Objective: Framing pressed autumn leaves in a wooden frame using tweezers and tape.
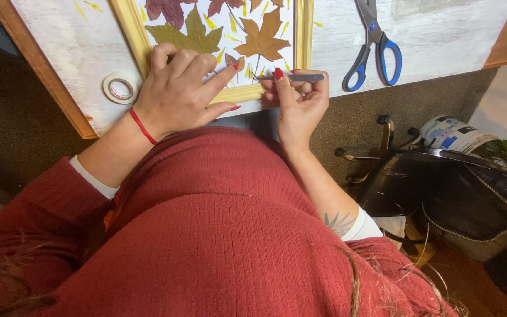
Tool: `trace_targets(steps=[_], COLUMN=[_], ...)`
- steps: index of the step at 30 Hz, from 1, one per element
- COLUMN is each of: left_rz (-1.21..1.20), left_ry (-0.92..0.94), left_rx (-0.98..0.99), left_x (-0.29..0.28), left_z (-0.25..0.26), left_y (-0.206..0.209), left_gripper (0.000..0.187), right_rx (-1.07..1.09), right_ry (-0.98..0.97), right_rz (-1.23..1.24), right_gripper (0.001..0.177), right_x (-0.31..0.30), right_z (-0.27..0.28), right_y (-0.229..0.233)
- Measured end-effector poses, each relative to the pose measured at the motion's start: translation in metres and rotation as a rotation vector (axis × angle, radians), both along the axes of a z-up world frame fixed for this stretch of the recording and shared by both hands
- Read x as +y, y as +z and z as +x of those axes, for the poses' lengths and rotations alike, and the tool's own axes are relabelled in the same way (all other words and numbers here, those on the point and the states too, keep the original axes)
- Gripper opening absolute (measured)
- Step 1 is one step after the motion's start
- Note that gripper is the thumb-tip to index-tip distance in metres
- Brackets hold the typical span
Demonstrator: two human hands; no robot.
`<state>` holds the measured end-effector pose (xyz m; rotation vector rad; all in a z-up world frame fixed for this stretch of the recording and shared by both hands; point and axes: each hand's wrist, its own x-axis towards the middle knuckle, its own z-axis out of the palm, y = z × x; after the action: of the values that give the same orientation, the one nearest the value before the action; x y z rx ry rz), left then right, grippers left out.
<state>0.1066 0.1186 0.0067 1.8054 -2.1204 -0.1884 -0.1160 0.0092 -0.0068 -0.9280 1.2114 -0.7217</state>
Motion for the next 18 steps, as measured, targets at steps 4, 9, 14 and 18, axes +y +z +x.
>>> trace_targets(steps=[4, 9, 14, 18], left_rz=[-0.003, 0.017, 0.010, 0.003], left_ry=[0.003, -0.037, -0.055, -0.110], left_rx=[0.006, 0.000, -0.039, -0.054], left_x=[-0.001, -0.004, -0.007, -0.007], left_z=[-0.002, -0.004, -0.002, 0.001], left_y=[-0.004, -0.004, -0.004, -0.014], left_gripper=[0.057, 0.061, 0.064, 0.064], right_rx=[-0.001, 0.039, 0.034, 0.040], right_ry=[-0.004, 0.029, 0.024, 0.034], right_rz=[0.002, 0.002, 0.012, -0.012], right_gripper=[0.023, 0.021, 0.021, 0.021], right_x=[-0.001, -0.001, -0.002, -0.003], right_z=[0.004, 0.004, 0.006, 0.005], right_y=[0.001, 0.002, 0.003, 0.002])
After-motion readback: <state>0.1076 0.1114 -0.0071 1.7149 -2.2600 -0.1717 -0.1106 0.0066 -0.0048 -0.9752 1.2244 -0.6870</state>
